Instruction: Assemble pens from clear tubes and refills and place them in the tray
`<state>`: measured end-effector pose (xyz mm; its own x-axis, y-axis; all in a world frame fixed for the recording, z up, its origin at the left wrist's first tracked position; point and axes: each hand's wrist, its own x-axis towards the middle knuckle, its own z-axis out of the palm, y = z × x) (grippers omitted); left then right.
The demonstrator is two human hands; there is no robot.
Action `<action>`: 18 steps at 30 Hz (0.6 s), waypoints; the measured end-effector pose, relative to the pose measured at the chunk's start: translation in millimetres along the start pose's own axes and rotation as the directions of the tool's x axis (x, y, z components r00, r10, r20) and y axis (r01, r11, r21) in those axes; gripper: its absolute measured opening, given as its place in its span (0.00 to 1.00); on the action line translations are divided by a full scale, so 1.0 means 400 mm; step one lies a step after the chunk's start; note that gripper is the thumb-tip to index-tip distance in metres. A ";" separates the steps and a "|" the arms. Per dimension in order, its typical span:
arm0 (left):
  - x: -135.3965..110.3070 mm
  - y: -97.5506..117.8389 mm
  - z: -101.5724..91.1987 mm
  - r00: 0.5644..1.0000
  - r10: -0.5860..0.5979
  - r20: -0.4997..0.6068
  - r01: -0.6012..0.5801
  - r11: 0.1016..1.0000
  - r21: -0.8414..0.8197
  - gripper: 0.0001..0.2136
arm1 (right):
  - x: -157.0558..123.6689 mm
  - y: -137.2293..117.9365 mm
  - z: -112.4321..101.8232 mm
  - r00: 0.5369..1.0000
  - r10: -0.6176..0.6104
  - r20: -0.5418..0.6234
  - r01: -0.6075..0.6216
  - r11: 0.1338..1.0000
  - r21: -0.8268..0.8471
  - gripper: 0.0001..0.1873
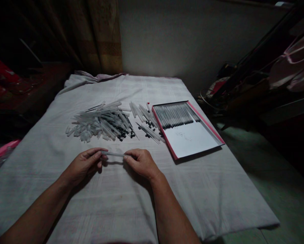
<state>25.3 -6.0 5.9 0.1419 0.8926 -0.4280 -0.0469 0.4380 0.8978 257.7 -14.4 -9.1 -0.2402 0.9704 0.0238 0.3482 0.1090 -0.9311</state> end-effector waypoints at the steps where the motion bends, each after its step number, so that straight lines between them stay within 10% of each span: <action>1: -0.002 0.000 0.003 1.000 0.002 -0.004 -0.002 1.000 -0.023 0.26 | 0.000 0.002 0.003 1.000 -0.016 -0.027 0.015 1.000 -0.016 0.11; 18: 0.001 -0.022 0.031 0.997 0.006 -0.081 -0.007 1.000 -0.005 0.24 | -0.003 0.007 0.002 0.993 -0.105 0.051 0.112 0.979 -0.168 0.14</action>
<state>38.0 -11.0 -0.9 0.0610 0.9010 -0.4295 -0.0525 0.4326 0.9001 258.4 -15.3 -11.9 -0.3214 0.9414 0.1025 0.4663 0.2515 -0.8481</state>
